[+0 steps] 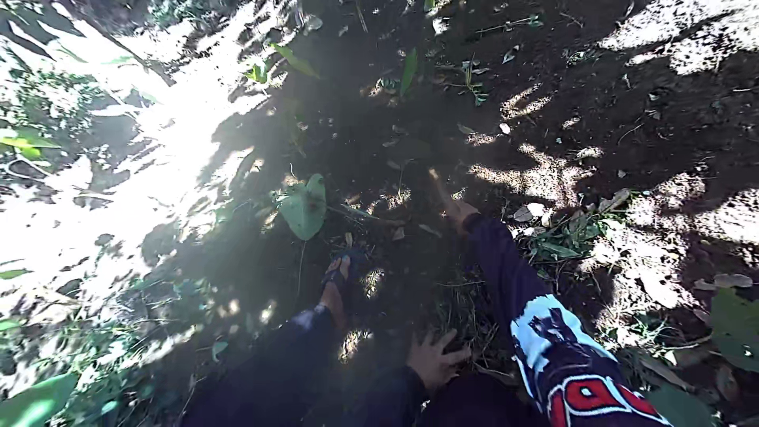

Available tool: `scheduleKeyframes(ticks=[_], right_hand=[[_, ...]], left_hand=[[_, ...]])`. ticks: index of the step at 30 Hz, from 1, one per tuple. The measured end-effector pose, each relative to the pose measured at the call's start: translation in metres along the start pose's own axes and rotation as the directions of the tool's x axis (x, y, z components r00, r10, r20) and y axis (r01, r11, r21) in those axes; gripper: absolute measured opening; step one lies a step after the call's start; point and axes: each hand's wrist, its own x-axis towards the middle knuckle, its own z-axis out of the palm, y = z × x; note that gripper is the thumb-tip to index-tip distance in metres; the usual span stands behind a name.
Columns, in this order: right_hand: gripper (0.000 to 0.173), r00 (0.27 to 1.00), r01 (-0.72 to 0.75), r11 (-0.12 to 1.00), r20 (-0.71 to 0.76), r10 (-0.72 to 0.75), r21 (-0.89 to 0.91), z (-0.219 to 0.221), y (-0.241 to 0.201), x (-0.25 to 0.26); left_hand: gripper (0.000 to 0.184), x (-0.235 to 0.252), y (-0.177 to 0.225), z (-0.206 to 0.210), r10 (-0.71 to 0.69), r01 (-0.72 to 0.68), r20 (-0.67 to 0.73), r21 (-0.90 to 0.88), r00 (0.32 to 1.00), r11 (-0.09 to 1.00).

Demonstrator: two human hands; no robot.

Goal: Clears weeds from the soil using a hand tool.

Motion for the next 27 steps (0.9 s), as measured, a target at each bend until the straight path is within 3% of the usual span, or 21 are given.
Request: scheduleKeyframes(ticks=[1,2,4,7,9,12,14,17,20,22,25,27], right_hand=[[0.054,0.972,-0.150,0.987,0.175,0.158,-0.061,-0.035,-0.012,-0.025],[0.055,0.898,-0.295,0.947,0.302,0.319,-0.125,-0.070,-0.020,-0.052],[0.057,0.801,-0.449,0.865,0.327,0.501,-0.224,-0.116,-0.009,-0.109],[0.057,0.766,-0.534,0.812,0.273,0.583,-0.237,-0.161,0.017,-0.195],[0.055,0.742,-0.580,0.789,0.268,0.615,-0.204,-0.181,0.021,-0.238],[0.051,0.722,-0.613,0.773,0.282,0.632,-0.162,-0.193,0.011,-0.260],[0.050,0.734,-0.630,0.773,0.264,0.625,-0.079,-0.172,-0.001,-0.246],[0.049,0.736,-0.657,0.752,0.264,0.623,0.057,-0.117,-0.003,-0.230],[0.050,0.739,-0.643,0.764,0.307,0.600,0.055,-0.076,0.009,-0.281],[0.054,0.753,-0.601,0.799,0.333,0.568,-0.004,-0.074,0.017,-0.342],[0.060,0.782,-0.558,0.829,0.311,0.540,-0.036,-0.092,0.013,-0.411],[0.064,0.811,-0.488,0.862,0.297,0.505,-0.133,-0.104,0.013,-0.422]], left_hand=[[0.046,-0.008,-0.006,0.000,0.011,-0.013,-0.092,-0.019,0.996,1.000],[0.047,-0.015,-0.012,0.001,0.017,-0.022,-0.185,-0.029,0.983,0.999],[0.049,-0.023,-0.032,0.006,-0.020,0.010,-0.350,-0.030,0.937,0.999],[0.056,-0.028,-0.071,0.005,-0.142,0.151,-0.513,-0.025,0.847,0.988],[0.058,-0.048,-0.062,-0.026,-0.327,0.297,-0.379,-0.137,0.866,0.945],[0.056,-0.056,-0.084,-0.019,-0.445,0.309,-0.525,-0.329,0.725,0.892],[0.059,-0.057,-0.090,-0.019,-0.539,0.318,-0.518,-0.456,0.664,0.831],[0.065,-0.059,-0.091,-0.023,-0.684,0.384,-0.374,-0.615,0.627,0.689],[0.067,-0.067,-0.105,-0.015,-0.802,0.453,-0.233,-0.723,0.550,0.521],[0.072,-0.071,-0.120,0.007,-0.884,0.490,-0.152,-0.785,0.441,0.379],[0.081,-0.070,-0.136,0.048,-0.965,0.377,-0.077,-0.910,0.250,0.170],[0.079,-0.062,-0.153,0.076,-0.973,0.195,-0.100,-0.971,0.208,0.142]])
